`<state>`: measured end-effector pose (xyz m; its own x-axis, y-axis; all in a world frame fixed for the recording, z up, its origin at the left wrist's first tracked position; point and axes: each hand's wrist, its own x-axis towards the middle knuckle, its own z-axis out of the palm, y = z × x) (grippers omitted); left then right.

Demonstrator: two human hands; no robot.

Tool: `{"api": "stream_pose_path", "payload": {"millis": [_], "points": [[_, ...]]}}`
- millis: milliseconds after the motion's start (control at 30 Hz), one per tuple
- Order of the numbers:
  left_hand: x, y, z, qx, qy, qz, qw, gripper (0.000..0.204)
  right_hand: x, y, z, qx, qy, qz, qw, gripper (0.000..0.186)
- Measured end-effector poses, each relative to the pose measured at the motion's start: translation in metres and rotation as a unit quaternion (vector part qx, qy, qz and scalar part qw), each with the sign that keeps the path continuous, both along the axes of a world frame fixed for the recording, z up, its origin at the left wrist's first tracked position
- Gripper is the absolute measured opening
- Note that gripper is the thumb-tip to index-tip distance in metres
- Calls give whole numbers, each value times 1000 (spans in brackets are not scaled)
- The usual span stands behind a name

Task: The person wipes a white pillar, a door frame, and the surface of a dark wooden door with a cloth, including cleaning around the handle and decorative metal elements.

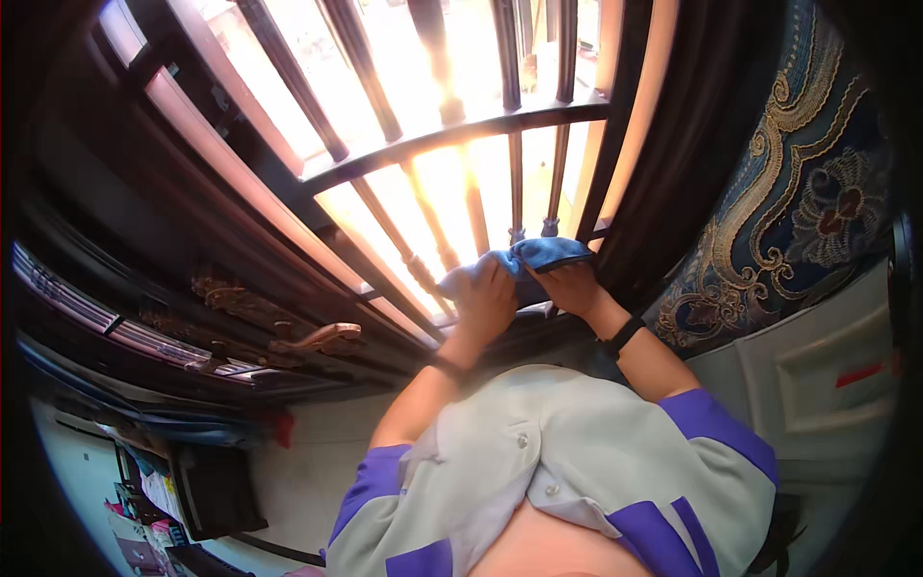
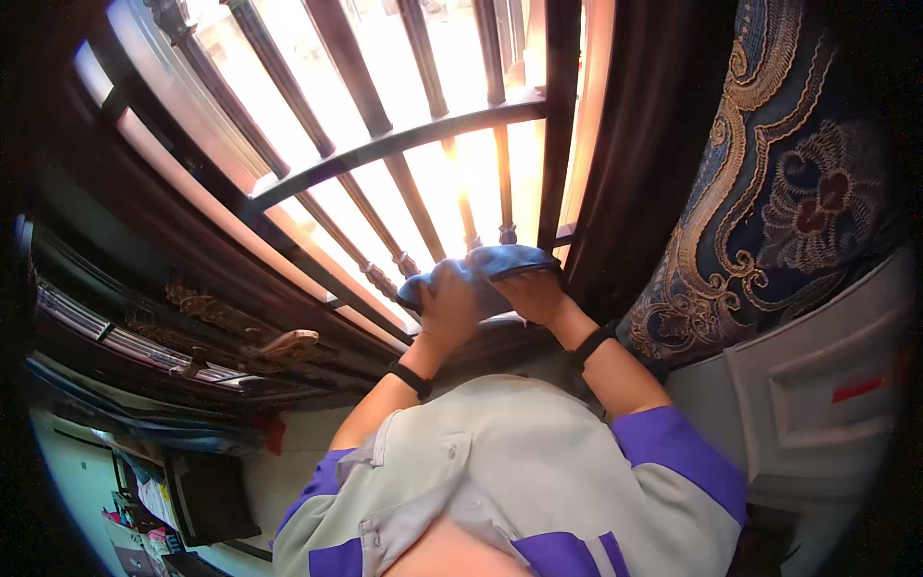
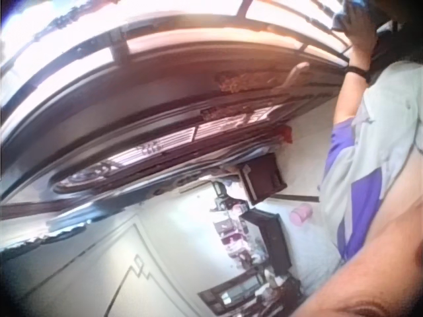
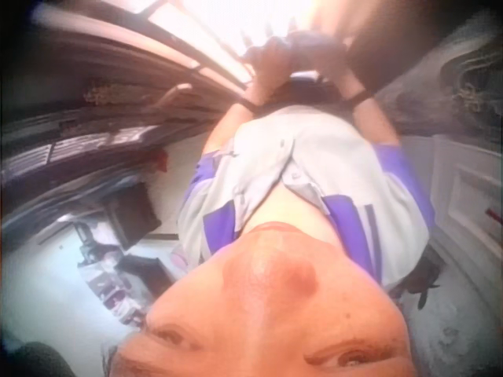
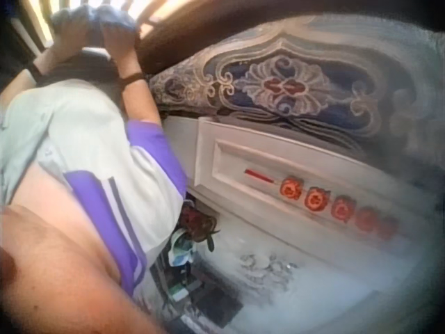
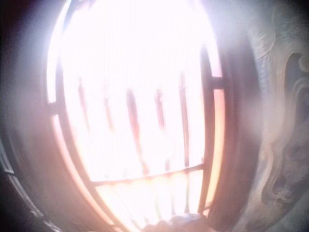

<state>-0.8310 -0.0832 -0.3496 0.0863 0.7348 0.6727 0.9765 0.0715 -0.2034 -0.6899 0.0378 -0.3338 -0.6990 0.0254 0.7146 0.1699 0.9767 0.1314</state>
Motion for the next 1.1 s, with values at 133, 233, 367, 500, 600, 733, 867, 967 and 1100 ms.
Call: {"api": "stream_pose_path", "payload": {"millis": [133, 233, 367, 500, 600, 733, 867, 967, 1100], "points": [[4, 19, 35, 72, -5, -21, 997, 33, 8, 17, 23, 11, -47, -59, 997, 38], [21, 46, 95, 131, 37, -37, 990, 34, 10, 26, 85, 27, 84, -107, 990, 36], [39, 81, 138, 218, -2, -62, 974, 33, 13, 36, 151, 18, 210, -109, 971, 39], [47, 96, 127, 226, 111, 13, 968, 32, 10, 42, 132, -4, 237, -146, 961, 33], [52, 93, 101, 171, 135, 23, 976, 35, 12, 42, 89, 5, 244, -164, 956, 33], [43, 87, 24, 95, 125, 15, 987, 42, 15, 30, 42, 29, 229, -186, 955, 35], [52, 74, -1, 4, 63, 2, 998, 38, 24, 19, -24, -41, 139, -188, 971, 41], [52, 55, -17, -89, 37, 13, 995, 30, 27, 3, -47, -180, 77, -120, 973, 47], [46, 24, -4, -114, 47, 58, 991, 33, 25, -12, -77, -180, 48, -23, 982, 56]]}}
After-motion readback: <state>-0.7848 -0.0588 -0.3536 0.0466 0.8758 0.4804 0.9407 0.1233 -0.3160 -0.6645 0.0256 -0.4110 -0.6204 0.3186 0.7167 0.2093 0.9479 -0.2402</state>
